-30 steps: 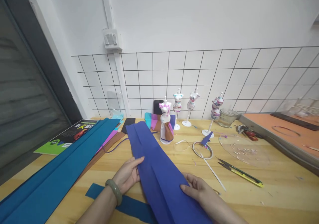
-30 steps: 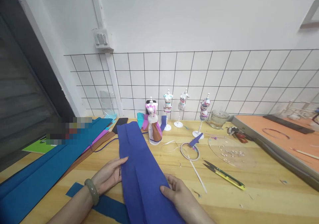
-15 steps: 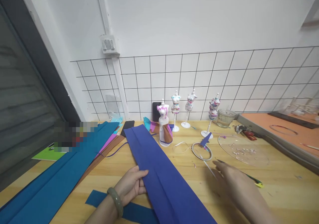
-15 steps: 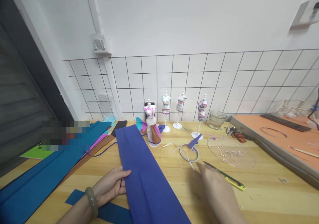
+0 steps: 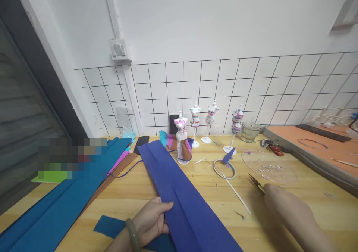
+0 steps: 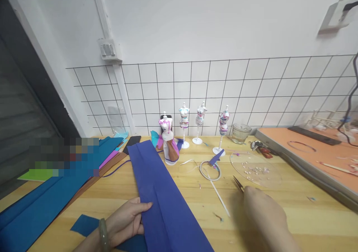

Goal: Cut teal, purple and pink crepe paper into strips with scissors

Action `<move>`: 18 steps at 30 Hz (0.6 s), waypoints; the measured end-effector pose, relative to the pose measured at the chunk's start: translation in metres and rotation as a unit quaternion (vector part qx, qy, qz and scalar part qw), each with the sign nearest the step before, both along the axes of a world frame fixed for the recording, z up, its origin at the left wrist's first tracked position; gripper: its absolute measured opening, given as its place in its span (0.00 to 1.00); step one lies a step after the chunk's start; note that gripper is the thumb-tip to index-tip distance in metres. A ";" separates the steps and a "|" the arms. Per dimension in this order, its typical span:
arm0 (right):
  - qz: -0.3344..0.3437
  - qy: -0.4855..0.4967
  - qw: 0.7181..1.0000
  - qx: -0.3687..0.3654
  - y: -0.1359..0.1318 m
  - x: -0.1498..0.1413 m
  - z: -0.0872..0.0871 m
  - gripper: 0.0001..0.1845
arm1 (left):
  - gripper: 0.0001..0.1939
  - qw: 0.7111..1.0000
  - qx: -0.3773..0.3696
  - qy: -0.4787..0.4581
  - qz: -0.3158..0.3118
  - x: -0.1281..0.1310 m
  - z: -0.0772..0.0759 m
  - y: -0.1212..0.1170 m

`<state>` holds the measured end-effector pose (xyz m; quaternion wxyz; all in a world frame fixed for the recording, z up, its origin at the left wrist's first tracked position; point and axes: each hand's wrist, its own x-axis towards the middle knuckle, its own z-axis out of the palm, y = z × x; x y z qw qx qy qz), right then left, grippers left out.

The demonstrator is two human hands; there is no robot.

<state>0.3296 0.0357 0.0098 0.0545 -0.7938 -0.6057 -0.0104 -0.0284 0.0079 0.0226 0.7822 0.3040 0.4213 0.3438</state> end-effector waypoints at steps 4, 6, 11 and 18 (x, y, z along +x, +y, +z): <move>0.020 0.064 0.998 0.013 0.008 0.004 0.011 0.13 | 0.16 1.000 0.004 -0.004 -0.003 -0.001 -0.002 0.001; 0.089 0.181 0.977 0.067 0.008 -0.010 0.020 0.15 | 0.15 1.000 0.008 -0.003 -0.009 -0.001 -0.002 0.000; 0.191 0.517 0.834 0.036 -0.009 -0.067 0.034 0.22 | 0.16 1.000 0.012 -0.002 -0.017 -0.001 -0.003 0.000; 0.237 0.388 0.887 -0.084 -0.025 -0.098 0.015 0.14 | 0.20 0.999 0.021 -0.026 -0.026 -0.002 -0.004 0.001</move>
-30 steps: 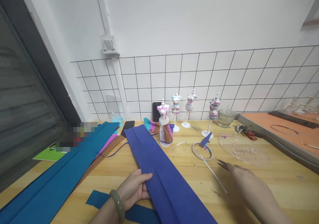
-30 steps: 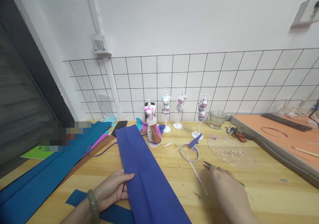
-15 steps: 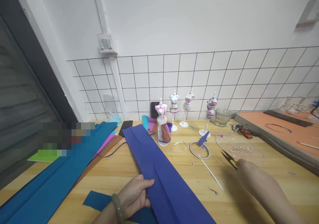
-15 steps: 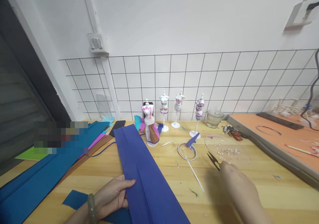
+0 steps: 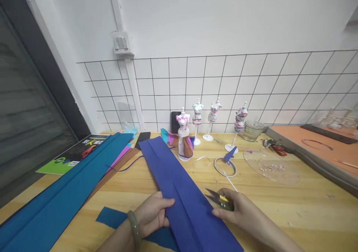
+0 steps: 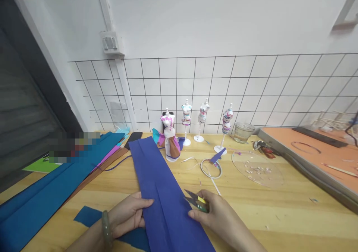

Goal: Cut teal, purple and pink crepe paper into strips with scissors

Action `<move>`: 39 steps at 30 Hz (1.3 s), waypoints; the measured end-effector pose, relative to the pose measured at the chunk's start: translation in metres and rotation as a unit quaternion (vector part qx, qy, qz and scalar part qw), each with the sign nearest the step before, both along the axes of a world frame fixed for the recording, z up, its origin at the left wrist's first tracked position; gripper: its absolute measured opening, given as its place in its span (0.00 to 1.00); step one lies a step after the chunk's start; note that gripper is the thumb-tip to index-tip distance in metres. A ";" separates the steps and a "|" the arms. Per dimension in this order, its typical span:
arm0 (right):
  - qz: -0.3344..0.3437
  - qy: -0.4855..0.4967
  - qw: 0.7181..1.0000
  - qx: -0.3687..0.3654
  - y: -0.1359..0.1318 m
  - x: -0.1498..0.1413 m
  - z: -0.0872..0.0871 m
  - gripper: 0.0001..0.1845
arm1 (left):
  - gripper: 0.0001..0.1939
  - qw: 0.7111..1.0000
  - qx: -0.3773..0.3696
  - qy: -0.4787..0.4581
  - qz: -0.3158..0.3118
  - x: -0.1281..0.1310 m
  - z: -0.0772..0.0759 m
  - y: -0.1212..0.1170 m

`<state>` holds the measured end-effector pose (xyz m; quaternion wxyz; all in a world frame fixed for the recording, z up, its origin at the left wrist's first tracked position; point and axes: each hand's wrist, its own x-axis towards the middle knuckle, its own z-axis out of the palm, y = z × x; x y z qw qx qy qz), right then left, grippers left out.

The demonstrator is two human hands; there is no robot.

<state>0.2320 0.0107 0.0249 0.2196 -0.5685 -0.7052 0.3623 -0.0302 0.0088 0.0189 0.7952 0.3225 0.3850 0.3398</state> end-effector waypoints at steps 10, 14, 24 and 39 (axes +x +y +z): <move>0.018 -0.159 0.987 -0.002 -0.005 -0.016 -0.013 0.06 | 0.17 1.000 0.012 0.004 -0.003 0.000 -0.002 0.000; 0.016 -0.165 0.986 0.020 -0.003 -0.014 -0.014 0.07 | 0.18 1.000 0.009 -0.001 0.005 0.000 -0.003 0.000; -0.028 -0.138 0.987 0.078 0.001 -0.019 -0.009 0.11 | 0.18 0.999 0.021 -0.030 0.018 0.005 -0.004 -0.001; -0.066 -0.117 0.982 0.133 0.010 -0.023 -0.016 0.11 | 0.18 0.999 0.023 -0.006 -0.046 0.014 -0.001 -0.006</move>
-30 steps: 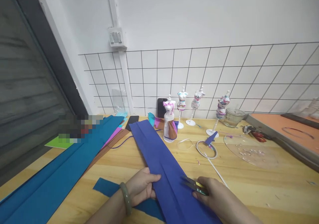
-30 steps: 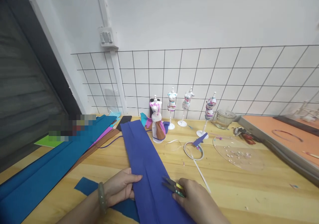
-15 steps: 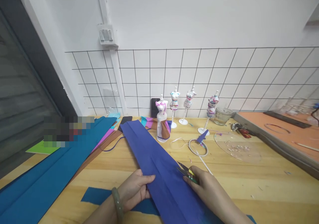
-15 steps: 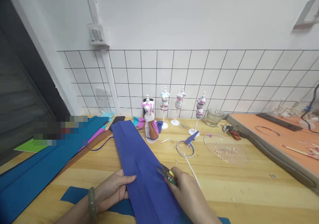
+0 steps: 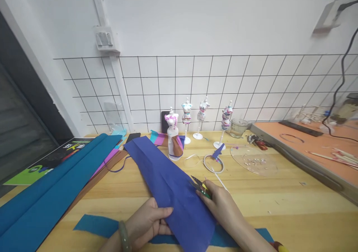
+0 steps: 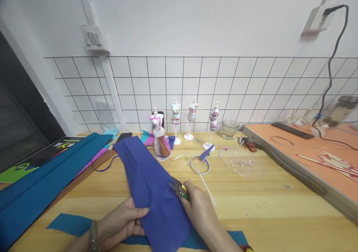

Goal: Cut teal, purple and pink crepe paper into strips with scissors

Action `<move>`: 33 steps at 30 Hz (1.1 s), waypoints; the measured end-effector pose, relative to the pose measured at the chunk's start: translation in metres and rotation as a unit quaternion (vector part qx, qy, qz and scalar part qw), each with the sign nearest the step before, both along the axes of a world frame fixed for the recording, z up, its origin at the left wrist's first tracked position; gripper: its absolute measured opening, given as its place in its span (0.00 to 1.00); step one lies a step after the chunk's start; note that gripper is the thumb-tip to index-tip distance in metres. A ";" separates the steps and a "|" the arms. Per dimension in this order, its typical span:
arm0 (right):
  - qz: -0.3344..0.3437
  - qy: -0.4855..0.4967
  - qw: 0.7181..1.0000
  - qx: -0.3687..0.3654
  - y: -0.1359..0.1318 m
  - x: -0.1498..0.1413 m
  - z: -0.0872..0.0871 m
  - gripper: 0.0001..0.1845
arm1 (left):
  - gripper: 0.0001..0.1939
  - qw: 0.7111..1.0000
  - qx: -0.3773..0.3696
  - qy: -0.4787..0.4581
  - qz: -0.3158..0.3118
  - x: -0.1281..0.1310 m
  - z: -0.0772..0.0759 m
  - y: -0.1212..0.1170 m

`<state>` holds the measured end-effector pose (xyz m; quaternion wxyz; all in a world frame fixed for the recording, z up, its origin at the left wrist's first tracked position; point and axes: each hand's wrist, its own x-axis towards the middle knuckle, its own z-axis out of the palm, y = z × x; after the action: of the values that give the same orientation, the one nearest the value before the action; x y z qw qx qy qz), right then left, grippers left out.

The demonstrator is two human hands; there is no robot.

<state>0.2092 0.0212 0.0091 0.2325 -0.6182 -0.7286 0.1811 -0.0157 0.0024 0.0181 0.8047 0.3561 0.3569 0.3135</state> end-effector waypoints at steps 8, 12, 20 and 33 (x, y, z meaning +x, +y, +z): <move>-0.017 0.040 0.999 -0.008 0.002 -0.002 0.002 0.11 | 0.23 0.999 0.032 -0.011 -0.021 0.002 0.004 -0.002; -0.021 0.054 0.998 -0.012 0.003 -0.003 0.001 0.12 | 0.23 0.999 0.037 -0.008 -0.038 0.003 0.004 -0.003; -0.019 0.129 0.991 -0.016 0.007 -0.002 -0.006 0.12 | 0.25 0.999 0.036 0.004 -0.033 0.006 0.005 -0.005; -0.003 0.199 0.980 -0.006 0.007 0.001 -0.005 0.19 | 0.25 0.999 0.046 -0.008 -0.015 0.004 0.003 -0.002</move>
<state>0.2099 0.0279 0.0041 0.3694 -0.5733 -0.6651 0.3041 -0.0118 0.0004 0.0211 0.7949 0.3956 0.3301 0.3203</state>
